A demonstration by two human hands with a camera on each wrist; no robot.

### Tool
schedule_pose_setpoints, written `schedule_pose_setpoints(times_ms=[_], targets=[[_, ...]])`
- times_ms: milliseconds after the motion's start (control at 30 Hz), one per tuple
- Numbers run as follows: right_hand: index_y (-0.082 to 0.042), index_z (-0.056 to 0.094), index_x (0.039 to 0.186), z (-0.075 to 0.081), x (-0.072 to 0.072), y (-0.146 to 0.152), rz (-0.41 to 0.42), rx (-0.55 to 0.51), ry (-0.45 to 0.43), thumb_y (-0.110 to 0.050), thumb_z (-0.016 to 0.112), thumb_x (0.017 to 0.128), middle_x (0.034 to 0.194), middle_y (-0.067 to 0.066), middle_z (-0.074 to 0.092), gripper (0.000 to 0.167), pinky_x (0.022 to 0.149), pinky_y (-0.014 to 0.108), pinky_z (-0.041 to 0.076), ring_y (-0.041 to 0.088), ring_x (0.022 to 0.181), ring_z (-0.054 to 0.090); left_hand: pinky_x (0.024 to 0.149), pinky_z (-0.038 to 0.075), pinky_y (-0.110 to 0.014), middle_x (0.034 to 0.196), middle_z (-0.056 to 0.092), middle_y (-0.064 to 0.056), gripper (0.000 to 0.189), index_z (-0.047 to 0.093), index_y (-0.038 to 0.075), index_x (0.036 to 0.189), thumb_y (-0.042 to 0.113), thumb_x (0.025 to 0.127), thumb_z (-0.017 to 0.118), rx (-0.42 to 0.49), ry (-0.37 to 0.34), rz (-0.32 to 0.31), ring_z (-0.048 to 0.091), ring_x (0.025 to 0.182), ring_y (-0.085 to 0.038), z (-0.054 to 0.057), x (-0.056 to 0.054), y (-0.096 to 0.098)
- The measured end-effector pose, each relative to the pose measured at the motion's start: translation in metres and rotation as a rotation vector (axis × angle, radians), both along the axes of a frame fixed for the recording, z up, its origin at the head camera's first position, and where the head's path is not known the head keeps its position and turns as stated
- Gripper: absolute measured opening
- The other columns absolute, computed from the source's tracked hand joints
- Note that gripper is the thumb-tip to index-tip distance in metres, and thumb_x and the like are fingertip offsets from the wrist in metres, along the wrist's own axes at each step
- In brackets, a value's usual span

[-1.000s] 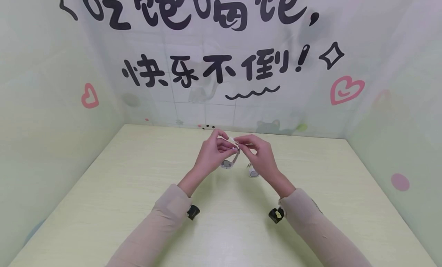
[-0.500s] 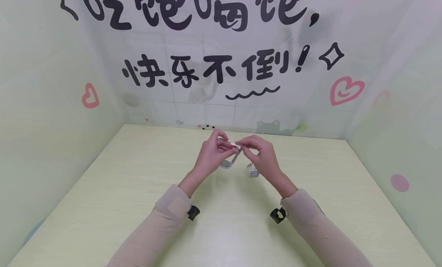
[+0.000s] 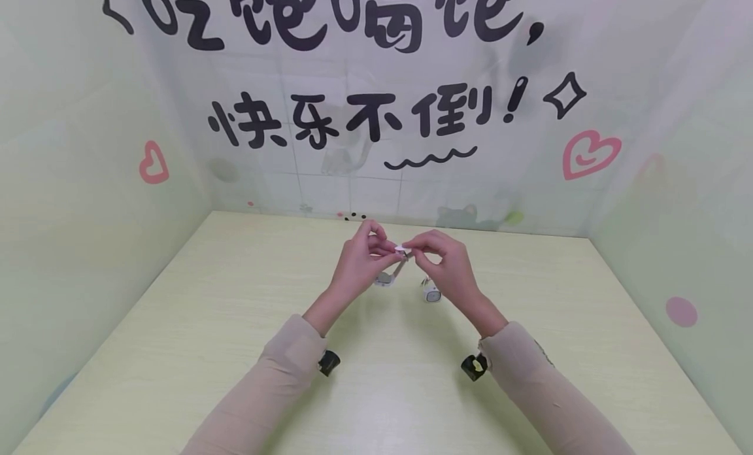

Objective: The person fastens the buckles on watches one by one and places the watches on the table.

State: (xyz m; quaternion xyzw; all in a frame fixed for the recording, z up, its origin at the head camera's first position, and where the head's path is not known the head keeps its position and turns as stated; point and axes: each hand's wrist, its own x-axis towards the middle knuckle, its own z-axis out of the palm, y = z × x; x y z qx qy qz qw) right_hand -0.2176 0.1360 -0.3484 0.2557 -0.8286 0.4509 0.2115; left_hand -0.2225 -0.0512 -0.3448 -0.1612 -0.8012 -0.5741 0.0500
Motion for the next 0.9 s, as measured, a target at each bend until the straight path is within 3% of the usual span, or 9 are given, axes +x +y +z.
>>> schedule_pose_setpoints(times_ms=[367,900], targets=[[-0.004,0.076,0.097,0.0007,-0.0028,0.0009,-0.011,-0.002,0.008,0.004,0.064,0.09,0.094,0.009,0.074,0.016,0.083,0.04,0.061,0.02,0.088,0.07,0.086,0.061,-0.036,0.099,0.078,-0.011,0.033,0.045,0.007,0.099,0.008,0.087,0.076,-0.022,0.01,0.01,0.075,0.091,-0.023,0.0047,-0.0012,0.0],[-0.005,0.076,0.095,0.0035,-0.0004,0.0031,-0.02,0.022,0.012,0.003,0.064,0.089,0.092,0.008,0.074,0.016,0.083,0.039,0.062,0.02,0.089,0.069,0.085,0.061,-0.035,0.099,0.077,-0.013,0.034,0.044,0.007,0.097,0.007,0.086,0.076,-0.004,0.002,0.008,0.075,0.092,-0.024,0.0031,-0.0011,0.0002]])
